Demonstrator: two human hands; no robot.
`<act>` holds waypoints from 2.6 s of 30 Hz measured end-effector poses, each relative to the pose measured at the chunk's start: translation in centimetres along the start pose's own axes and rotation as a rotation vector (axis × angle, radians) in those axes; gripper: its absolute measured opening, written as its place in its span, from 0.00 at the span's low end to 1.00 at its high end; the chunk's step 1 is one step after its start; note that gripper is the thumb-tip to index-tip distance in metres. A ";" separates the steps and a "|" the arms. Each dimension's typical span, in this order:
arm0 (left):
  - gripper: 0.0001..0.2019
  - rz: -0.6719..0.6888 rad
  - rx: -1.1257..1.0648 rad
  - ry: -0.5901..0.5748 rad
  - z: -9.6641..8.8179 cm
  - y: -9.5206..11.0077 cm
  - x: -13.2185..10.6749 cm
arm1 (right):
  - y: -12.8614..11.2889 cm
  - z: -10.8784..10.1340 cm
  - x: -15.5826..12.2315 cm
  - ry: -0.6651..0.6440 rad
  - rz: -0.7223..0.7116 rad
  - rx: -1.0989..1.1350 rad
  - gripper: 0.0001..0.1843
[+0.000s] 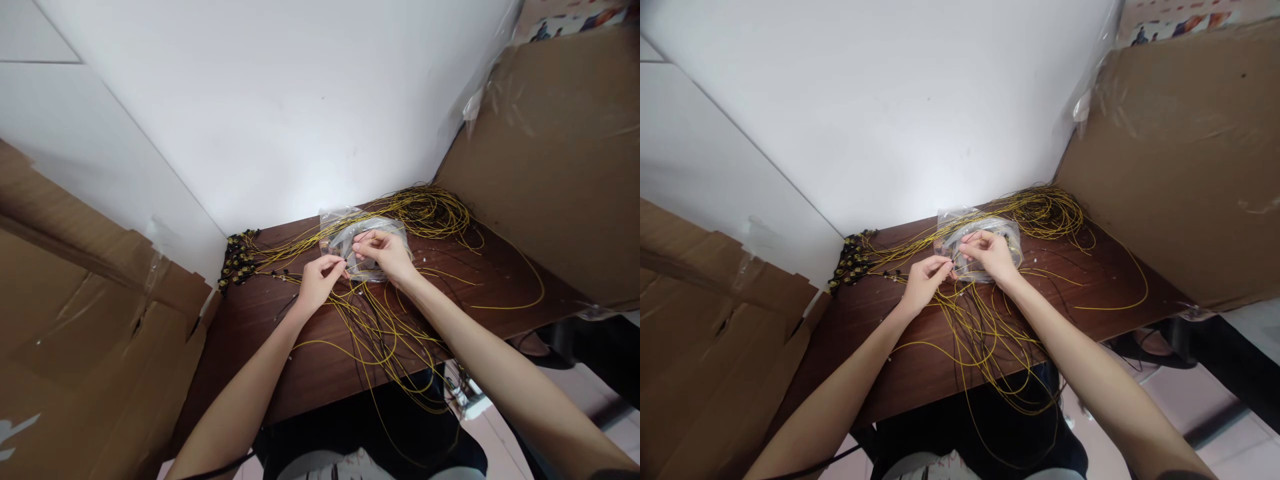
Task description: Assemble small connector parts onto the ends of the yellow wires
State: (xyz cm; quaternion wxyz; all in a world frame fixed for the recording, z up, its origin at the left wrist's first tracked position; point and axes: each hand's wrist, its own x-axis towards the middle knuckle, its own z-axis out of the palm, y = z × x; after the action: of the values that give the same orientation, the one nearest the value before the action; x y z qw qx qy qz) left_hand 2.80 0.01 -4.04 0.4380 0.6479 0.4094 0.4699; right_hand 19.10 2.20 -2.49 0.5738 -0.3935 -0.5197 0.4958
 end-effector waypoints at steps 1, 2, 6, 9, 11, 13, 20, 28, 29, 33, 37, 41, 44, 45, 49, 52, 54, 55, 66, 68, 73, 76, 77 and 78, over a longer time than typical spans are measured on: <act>0.09 0.000 0.001 0.002 0.0 0.1 0.0 | 0.0 0.0 0.0 0.028 -0.008 0.002 0.14; 0.08 0.002 0.002 0.006 0.0 0.1 0.0 | 0.0 0.0 0.0 0.050 -0.012 0.005 0.14; 0.08 0.003 0.003 0.006 0.0 0.1 0.0 | -0.2 0.0 0.0 0.047 0.016 0.019 0.15; 0.09 0.004 0.009 -0.003 0.0 0.0 0.0 | -0.2 0.1 -0.2 -0.055 0.088 -0.026 0.15; 0.09 0.010 0.015 -0.013 -0.1 0.0 0.0 | -0.2 0.1 -0.4 -0.152 0.116 -0.095 0.15; 0.10 0.019 0.016 -0.025 -0.1 0.0 0.0 | -0.1 0.2 -0.5 -0.230 0.099 -0.176 0.15; 0.10 0.013 0.030 -0.013 -0.1 0.0 0.0 | 0.1 0.0 -0.4 -0.162 0.042 -0.190 0.17; 0.10 0.023 0.030 -0.019 -0.1 0.0 -0.1 | -0.2 0.0 -0.4 -0.196 0.070 -0.196 0.15; 0.10 0.022 0.031 -0.022 -0.1 0.0 -0.1 | -0.3 0.0 -0.4 -0.215 0.071 -0.204 0.15; 0.10 0.015 0.039 -0.019 -0.2 0.0 0.0 | -0.3 0.1 -0.5 -0.192 0.058 -0.211 0.15; 0.10 0.017 0.050 -0.012 -0.2 -0.1 0.0 | -0.2 0.1 -0.5 -0.113 0.049 -0.203 0.16; 0.10 0.010 0.055 -0.013 -0.1 0.1 0.0 | 0.1 0.1 -0.5 -0.099 0.068 -0.184 0.16; 0.09 0.009 0.050 -0.011 -0.1 0.2 0.0 | 0.2 0.0 -0.4 -0.090 0.057 -0.191 0.17; 0.09 0.009 0.046 -0.010 -0.1 0.2 0.0 | 0.1 0.0 -0.4 -0.084 0.048 -0.196 0.18; 0.09 0.009 0.032 -0.004 0.0 0.0 0.0 | -0.2 0.0 -0.5 -0.066 0.028 -0.208 0.19; 0.10 0.006 0.029 -0.005 0.0 0.0 0.0 | -0.4 0.1 -0.6 -0.059 0.032 -0.201 0.19; 0.09 0.005 0.026 -0.005 0.0 0.0 0.0 | -0.5 0.2 -0.6 -0.054 0.035 -0.185 0.19; 0.09 0.005 0.025 -0.004 0.0 0.0 0.0 | -0.5 0.2 -0.6 -0.049 0.039 -0.173 0.19; 0.09 0.007 0.014 -0.005 0.0 0.3 0.0 | -0.4 0.1 -0.5 -0.035 0.088 -0.111 0.20; 0.09 0.009 0.025 -0.009 -0.1 0.2 -0.1 | -0.3 0.1 -0.4 -0.069 0.107 -0.119 0.19; 0.09 0.009 0.037 -0.012 -0.1 0.1 0.0 | 0.1 -0.1 -0.3 -0.114 0.034 -0.202 0.20; 0.09 0.011 0.030 -0.011 0.0 0.1 0.0 | 0.2 -0.2 -0.2 -0.078 0.020 -0.200 0.21; 0.09 0.010 0.028 -0.012 0.0 0.2 0.0 | 0.2 -0.2 -0.2 -0.063 0.026 -0.185 0.21; 0.09 0.008 0.025 -0.012 0.0 0.2 0.0 | 0.1 -0.2 -0.2 -0.045 0.035 -0.167 0.20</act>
State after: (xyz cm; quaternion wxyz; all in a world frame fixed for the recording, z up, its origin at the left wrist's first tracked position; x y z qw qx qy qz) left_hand 2.80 -0.06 -3.86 0.4303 0.6577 0.4099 0.4629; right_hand 19.29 2.06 -2.69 0.5187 -0.4376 -0.5650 0.4692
